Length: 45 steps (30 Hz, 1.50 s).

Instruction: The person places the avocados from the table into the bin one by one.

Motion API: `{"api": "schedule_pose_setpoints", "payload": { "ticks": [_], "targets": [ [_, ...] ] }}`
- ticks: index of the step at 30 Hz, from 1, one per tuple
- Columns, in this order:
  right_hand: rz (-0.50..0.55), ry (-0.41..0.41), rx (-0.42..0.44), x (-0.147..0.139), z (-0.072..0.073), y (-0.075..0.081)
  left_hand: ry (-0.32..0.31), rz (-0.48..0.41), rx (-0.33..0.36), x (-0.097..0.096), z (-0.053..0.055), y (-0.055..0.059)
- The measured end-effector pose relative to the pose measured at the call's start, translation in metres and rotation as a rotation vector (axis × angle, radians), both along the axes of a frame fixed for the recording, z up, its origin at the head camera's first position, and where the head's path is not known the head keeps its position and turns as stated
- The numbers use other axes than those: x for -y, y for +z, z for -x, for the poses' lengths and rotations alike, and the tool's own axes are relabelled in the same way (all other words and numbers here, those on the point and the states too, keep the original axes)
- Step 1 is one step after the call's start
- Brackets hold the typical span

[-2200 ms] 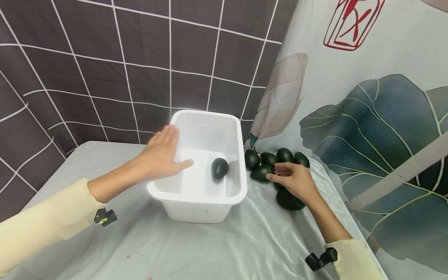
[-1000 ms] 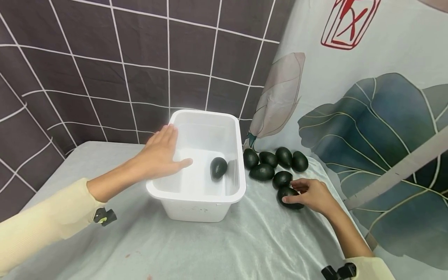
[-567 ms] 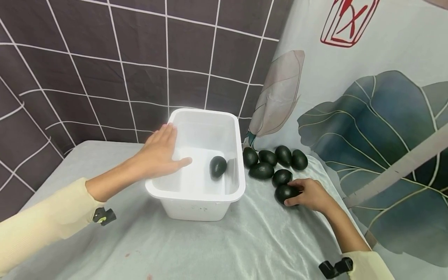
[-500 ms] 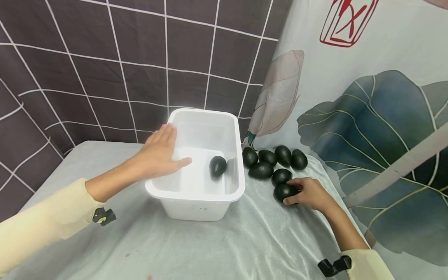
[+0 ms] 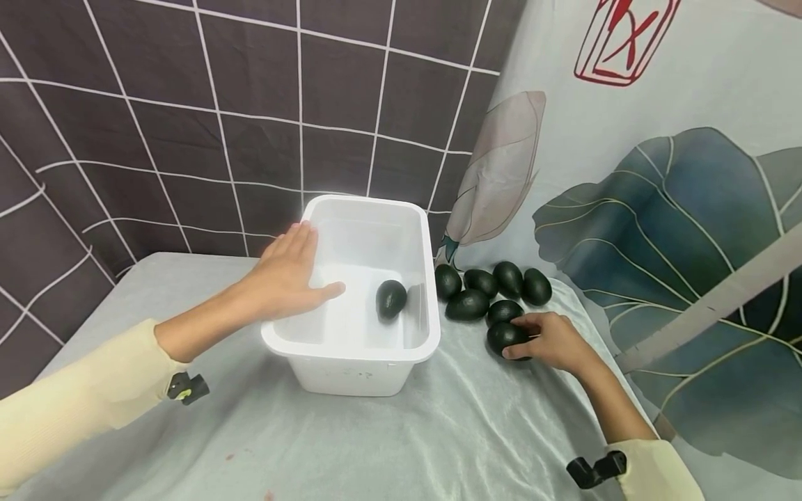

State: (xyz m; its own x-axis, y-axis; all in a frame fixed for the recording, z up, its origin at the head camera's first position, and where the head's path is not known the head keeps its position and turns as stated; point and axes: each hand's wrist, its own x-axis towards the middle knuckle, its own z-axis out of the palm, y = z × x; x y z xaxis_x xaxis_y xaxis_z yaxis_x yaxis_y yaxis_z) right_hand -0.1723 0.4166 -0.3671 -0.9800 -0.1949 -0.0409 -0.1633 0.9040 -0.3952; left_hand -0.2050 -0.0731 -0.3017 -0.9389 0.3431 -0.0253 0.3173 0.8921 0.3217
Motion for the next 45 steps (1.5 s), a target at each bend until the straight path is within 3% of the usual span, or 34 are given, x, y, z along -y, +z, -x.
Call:
{"api": "schedule_pose_setpoints", "payload": {
  "ticks": [15,27,45],
  "targets": [
    [0.045,-0.038,0.031,0.003,0.003,0.014,0.001,-0.005,0.013,0.000,-0.001,0.001],
    [0.060,-0.017,0.010,0.007,0.011,0.026,0.006,0.009,0.010,0.000,0.000,0.001],
    [0.073,-0.079,-0.018,0.019,0.019,0.039,0.006,0.006,0.005,-0.002,-0.001,0.001]
  ]
}}
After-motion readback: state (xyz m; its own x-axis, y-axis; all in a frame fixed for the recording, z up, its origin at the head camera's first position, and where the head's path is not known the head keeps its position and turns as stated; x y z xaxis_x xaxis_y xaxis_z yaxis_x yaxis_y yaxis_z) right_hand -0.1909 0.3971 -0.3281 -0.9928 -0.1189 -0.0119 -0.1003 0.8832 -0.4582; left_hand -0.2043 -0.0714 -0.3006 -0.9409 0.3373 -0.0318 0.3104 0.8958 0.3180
